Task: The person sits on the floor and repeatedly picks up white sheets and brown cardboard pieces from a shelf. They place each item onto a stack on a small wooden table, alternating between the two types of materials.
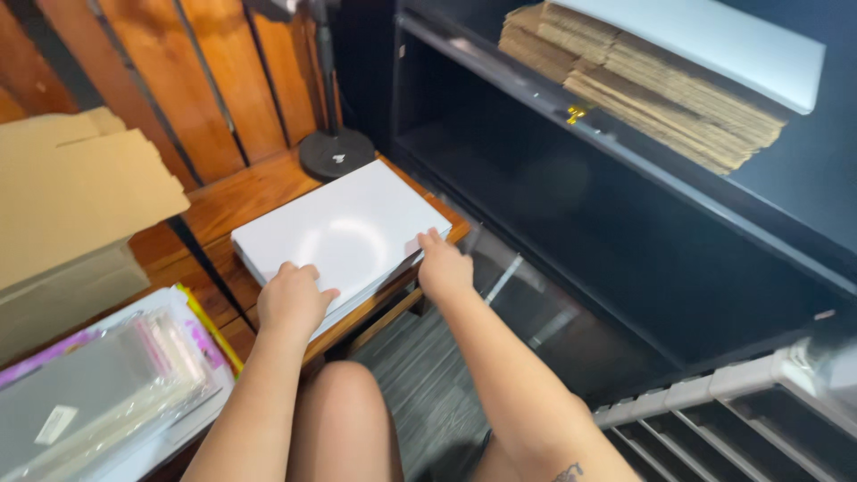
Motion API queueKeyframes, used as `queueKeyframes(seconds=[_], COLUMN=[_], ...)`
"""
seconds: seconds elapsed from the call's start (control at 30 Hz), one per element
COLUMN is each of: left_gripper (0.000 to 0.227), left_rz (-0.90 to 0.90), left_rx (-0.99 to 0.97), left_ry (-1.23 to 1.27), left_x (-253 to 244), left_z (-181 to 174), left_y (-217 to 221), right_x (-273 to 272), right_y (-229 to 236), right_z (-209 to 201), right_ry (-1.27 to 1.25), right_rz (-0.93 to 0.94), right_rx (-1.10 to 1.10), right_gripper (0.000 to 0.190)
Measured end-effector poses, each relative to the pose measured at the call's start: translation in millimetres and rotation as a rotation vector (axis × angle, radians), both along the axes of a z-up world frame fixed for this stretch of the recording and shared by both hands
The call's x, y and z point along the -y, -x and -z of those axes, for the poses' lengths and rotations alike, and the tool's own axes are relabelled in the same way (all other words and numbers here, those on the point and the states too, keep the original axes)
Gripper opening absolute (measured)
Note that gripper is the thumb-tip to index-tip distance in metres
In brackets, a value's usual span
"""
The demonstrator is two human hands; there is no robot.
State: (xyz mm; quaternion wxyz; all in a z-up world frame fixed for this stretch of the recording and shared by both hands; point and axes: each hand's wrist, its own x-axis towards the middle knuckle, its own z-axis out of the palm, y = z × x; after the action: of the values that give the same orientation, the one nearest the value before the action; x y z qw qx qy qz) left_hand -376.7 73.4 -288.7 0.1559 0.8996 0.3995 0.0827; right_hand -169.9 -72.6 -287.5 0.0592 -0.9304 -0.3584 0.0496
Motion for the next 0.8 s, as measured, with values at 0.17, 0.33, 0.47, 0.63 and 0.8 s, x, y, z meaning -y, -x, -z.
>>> queueKeyframes(seconds=[0.17,0.33,0.47,0.63,0.8], left_gripper=[0.049,0.049,0.05,0.052,0.051], left_rz=[-0.022,-0.062,-0.075,-0.081,-0.084], left_rx=[-0.027,-0.026,-0.025,-0.054,-0.059], left_ry=[0.036,0.052,0.102,0.098,0.12], left_x=[10,16,23,23,24], left_z=[-24,-34,-47,-49,-51], left_y=[5,7,10,11,11], right_x=[10,15,17,17,18], right_y=[18,29,42,45,43], right_z=[-14,-30,-48,-49,-47], right_ry=[-0.014,0.009,0.027,0.052,0.035], right_rz=[-0.008,-0.034,-0.041,-0.038,-0.037], right_rx=[-0.021,-0.03,-0.048,-0.037,-0.051], right_gripper=[0.062,0.063,0.063,0.063,0.062])
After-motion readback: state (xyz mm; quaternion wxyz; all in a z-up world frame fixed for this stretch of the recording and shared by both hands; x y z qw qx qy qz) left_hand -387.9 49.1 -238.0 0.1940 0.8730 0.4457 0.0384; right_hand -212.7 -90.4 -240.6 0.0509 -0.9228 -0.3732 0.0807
